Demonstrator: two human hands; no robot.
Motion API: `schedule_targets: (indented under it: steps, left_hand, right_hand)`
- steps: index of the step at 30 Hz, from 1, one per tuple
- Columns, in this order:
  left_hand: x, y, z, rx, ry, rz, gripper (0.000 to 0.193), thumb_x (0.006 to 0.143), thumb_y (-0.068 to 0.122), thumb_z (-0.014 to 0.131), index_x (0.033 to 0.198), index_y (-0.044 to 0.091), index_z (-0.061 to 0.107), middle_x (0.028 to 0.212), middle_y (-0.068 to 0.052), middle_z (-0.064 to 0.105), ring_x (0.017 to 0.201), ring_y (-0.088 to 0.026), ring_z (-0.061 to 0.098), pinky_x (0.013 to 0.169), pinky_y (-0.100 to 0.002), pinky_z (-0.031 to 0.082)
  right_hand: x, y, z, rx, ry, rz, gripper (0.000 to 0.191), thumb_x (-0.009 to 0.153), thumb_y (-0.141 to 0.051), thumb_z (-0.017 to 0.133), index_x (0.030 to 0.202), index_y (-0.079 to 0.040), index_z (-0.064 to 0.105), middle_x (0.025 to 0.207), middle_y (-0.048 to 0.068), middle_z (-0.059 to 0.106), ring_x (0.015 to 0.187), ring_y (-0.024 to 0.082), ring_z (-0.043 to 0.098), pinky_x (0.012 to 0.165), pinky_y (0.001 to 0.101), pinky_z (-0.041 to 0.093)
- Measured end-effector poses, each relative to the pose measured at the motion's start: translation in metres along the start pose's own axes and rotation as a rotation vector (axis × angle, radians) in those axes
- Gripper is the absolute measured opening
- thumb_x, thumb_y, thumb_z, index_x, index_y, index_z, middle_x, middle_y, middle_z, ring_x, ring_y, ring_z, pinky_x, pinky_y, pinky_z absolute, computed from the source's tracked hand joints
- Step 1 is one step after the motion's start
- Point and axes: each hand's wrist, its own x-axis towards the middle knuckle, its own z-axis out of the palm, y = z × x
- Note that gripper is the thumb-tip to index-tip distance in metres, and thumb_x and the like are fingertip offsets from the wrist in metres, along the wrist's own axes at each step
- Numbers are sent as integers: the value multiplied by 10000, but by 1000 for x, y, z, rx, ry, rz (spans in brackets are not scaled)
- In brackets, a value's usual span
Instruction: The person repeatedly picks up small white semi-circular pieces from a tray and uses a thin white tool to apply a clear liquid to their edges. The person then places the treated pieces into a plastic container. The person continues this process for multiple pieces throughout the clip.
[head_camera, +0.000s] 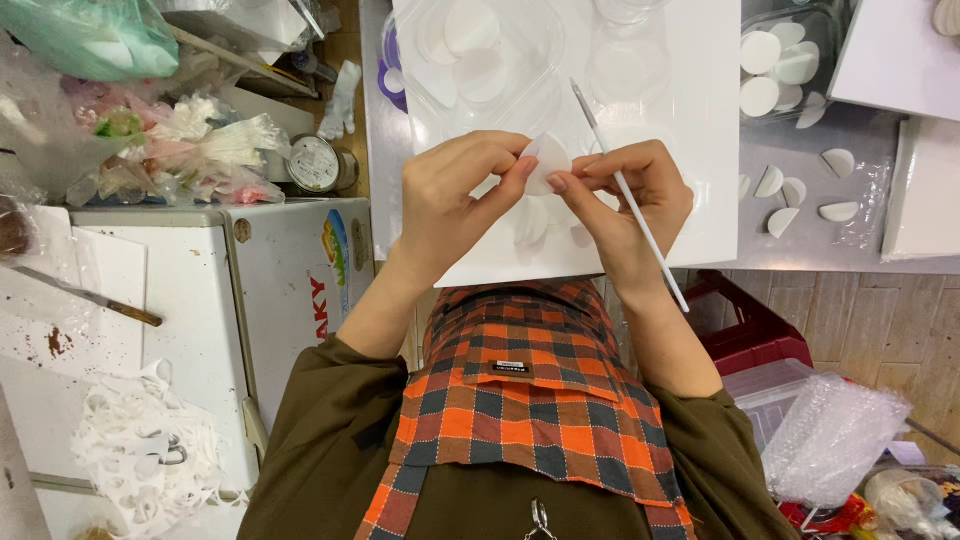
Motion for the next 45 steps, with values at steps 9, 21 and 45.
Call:
schedule_targets:
  steps: [9, 21, 45]
  left_hand:
    - [1, 6, -3, 16, -14, 23, 170, 942, -13, 776, 857, 16, 631, 977, -76, 760, 792, -185, 731, 648, -281, 552]
    - [-5, 11, -3, -38, -41, 48, 173, 872, 124, 838, 938, 27, 710, 1030, -93, 742, 890, -217, 739, 767, -288, 588]
    - [-32, -2, -9, -191, -206, -27, 306, 928, 40, 818, 1065, 27, 544, 968, -86, 738, 878, -155, 749, 780, -281, 629]
  right_hand:
    - [2, -2, 0, 32, 7, 3, 273, 951, 48, 833, 1029, -3, 576, 977, 135, 734, 921, 166, 758, 839, 282, 652]
    - [-8, 8, -2, -1, 5, -73, 251, 995, 67, 810, 1057, -10, 579, 980, 145, 745, 916, 148, 744, 836, 253, 622]
    - [0, 9, -14, -187, -310, -433, 295, 874, -10, 852, 886, -68, 563, 879, 147, 751, 783, 211, 746, 645, 273, 564]
